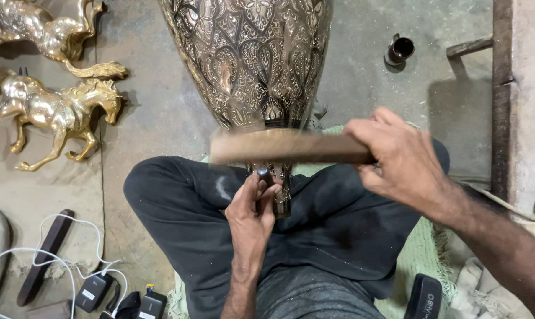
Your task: The person sits cross-legged on the floor and repeatedly hammers a metal chisel against the neck of a large ornate brass vase. The person uses a wooden mallet to strike the chisel, working on the decorative band near the vase's base.
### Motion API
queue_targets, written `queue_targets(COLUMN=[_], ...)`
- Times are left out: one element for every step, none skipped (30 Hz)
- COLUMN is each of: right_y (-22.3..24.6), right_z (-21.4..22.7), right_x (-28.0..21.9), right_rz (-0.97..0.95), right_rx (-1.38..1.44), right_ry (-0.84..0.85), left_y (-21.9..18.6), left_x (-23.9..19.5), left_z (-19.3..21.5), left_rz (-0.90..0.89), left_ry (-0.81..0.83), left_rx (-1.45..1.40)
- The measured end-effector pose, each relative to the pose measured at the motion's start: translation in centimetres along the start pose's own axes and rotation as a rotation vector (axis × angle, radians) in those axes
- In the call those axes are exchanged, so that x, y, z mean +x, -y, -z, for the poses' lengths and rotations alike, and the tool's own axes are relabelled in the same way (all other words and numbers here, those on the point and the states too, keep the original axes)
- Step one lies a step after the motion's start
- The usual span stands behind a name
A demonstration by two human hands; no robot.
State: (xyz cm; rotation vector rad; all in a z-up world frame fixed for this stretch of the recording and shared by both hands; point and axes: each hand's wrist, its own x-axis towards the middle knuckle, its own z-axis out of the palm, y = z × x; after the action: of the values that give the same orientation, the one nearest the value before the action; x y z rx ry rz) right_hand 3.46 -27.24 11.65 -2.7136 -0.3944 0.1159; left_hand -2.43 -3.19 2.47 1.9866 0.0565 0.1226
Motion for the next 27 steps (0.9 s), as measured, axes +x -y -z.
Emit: queue_targets(right_y=[0.0, 0.1, 0.2, 0.2, 0.2, 0.2, 0.1, 0.1, 0.1, 0.0, -0.1, -0.1, -0.1, -0.1, -0.1, -0.1, -0.1, 0.0, 0.0, 0.0, -0.1, -0.1, -0.2, -0.3, -0.3, -0.3, -0.4], right_z=[0.0, 0.1, 0.1, 0.0, 0.0, 0.0, -0.2, -0.3, -0.3, -0.4, -0.5, -0.5, -0.6, -0.6, -0.6, -0.7, -0.8, -0.9, -1.0, -1.0, -1.0, -1.0, -0.9, -0.9, -1.0, -1.0, -1.0], right_x=[0.2, 0.0, -0.1, 0.0, -0.1, -0.2, -0.1, -0.3, -0.4, -0.4, -0.4, -0.5, -0.6, -0.8, -0.7, -0.7, -0.7, -0.8, -0.8, -0.9, -0.9, -0.9, -0.9, -0.8, -0.9, -1.0, -1.1], right_rz=[-0.04, 0.006, 0.049, 0.092, 0.054, 0.017, -0.019, 0.019, 0.054, 0.09, 0.056, 0.022, -0.011, 0.025, 0.062, 0.099, 0.07, 0.041, 0.012, 0.051, 0.088, 0.124, 0.071, 0.018, -0.034, 0.02, 0.066], right_rx=[0.085, 0.007, -0.07, -0.147, -0.067, 0.014, 0.094, 0.018, -0.058, -0.134, -0.052, 0.03, 0.112, 0.034, -0.043, -0.12, -0.02, 0.079, 0.179, 0.086, -0.009, -0.104, -0.008, 0.088, 0.187, 0.084, -0.023], right_ry=[0.015, 0.005, -0.01, -0.025, -0.028, -0.03, -0.027, -0.03, -0.04, -0.049, -0.036, -0.024, -0.009, -0.018, -0.032, -0.046, -0.049, -0.051, -0.051, -0.06, -0.076, -0.091, -0.08, -0.068, -0.047, -0.041, -0.045], left_y=[0.0, 0.0, 0.0, -0.1, -0.1, -0.1, -0.2, -0.2, -0.2, -0.2, -0.1, 0.0, 0.1, 0.2, 0.3, 0.3, 0.3, 0.3, 0.3, 0.2, 0.1, 0.0, -0.2, -0.2, -0.3, -0.4, -0.4], left_x=[-0.1, -0.2, -0.2, -0.2, -0.2, -0.2, -0.3, -0.5, -0.5, -0.5, -0.6, -0.6, -0.7, -0.8, -0.8, -0.9, -1.0, -1.1, -1.1, -1.2, -1.1, -0.9, -0.9, -0.7, -0.9, -1.1, -1.0], left_z=[0.0, 0.1, 0.1, 0.2, 0.1, 0.1, 0.0, -0.1, -0.1, -0.1, -0.2, -0.3, -0.3, -0.3, -0.4, -0.4, -0.5, -0.5, -0.4, -0.4, -0.5, -0.5, -0.5, -0.5, -0.4, -0.4, -0.4], left_rz=[-0.027, -0.054, -0.035, -0.016, 0.004, 0.011, 0.022, 0.034, 0.035, 0.035, 0.039, 0.007, -0.021, -0.05, -0.011, 0.028, 0.071, 0.042, 0.014, -0.013, -0.009, -0.004, 0.005, -0.009, -0.016, -0.022, -0.014], left_ry=[0.0, 0.0, -0.003, -0.006, -0.007, -0.006, -0.008, -0.01, -0.009, -0.008, -0.006, -0.01, -0.014, -0.017, -0.014, -0.01, -0.005, -0.017, -0.029, -0.04, -0.037, -0.035, -0.036, -0.032, -0.029, -0.026, -0.024], left_rx=[-0.094, -0.189, -0.098, -0.007, 0.081, 0.007, -0.068, -0.142, -0.081, -0.021, 0.039, -0.014, -0.068, -0.121, -0.127, -0.133, -0.141, -0.116, -0.092, -0.067, -0.014, 0.039, 0.092, 0.016, -0.058, -0.131, -0.076])
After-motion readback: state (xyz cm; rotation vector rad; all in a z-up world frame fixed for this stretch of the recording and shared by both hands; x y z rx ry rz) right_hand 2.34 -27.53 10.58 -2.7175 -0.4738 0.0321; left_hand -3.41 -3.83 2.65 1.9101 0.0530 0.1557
